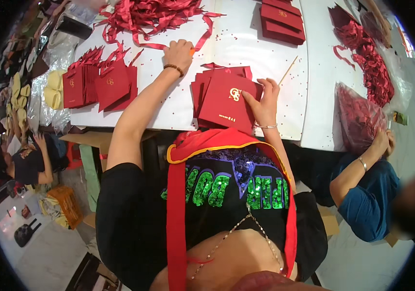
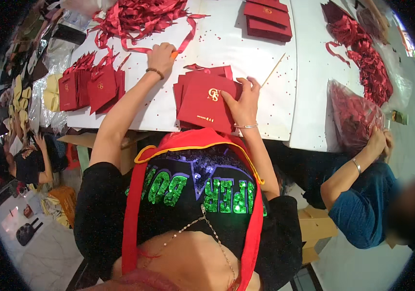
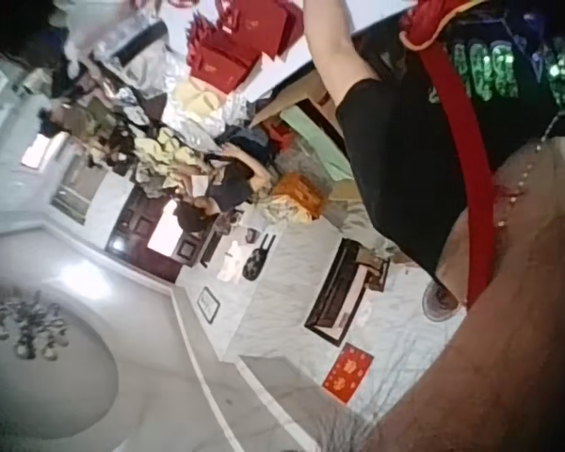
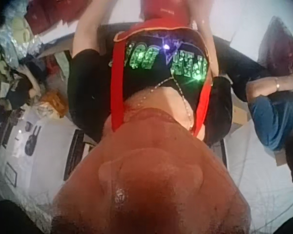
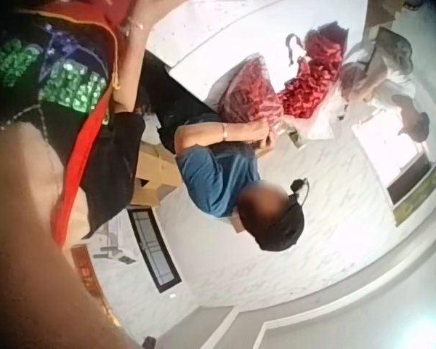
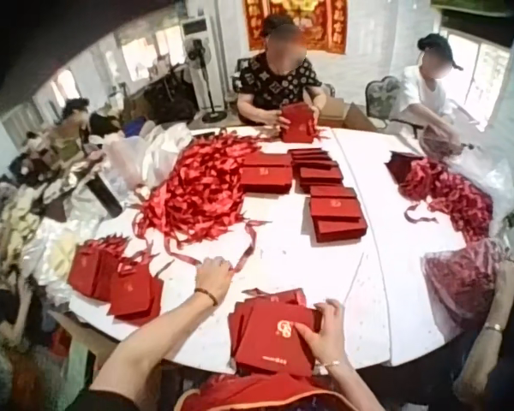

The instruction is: Assembling red paper bags by threading and tying ribbons through pre-cut holes.

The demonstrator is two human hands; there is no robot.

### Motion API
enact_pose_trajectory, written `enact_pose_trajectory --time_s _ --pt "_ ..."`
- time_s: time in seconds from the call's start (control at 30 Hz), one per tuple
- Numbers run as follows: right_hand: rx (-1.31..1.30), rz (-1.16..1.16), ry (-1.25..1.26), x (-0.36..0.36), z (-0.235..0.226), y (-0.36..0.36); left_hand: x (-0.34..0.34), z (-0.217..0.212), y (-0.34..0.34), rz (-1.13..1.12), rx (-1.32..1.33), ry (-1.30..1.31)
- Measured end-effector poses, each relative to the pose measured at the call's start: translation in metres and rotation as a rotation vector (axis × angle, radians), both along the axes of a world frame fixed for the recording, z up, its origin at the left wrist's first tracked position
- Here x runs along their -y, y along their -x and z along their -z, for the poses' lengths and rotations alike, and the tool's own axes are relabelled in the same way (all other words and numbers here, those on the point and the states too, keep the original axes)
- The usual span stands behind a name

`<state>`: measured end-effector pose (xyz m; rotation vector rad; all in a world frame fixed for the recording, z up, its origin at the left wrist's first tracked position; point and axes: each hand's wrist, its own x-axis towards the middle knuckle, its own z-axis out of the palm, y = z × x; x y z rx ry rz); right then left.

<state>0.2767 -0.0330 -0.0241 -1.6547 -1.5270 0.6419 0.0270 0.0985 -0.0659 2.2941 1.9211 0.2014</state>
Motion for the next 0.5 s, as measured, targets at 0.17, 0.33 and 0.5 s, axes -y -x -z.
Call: enact_pose_trajectory --time_s 0.17,0.33,0.5 --pt "0.400 -0.186 -0.308 -0.008 -0.015 0.005 0.028 -0.032 0.017 -0.116 0.698 0.432" --pt "0.347 -0.401 -0.375 -0.033 -0.019 0.018 0.040 -0.062 0.057 -0.052 1.941 0.873" --pt "0.300 -0.578 -0.220 -0.044 0.010 0.014 0.056 -0.113 0.040 0.071 1.833 0.469"
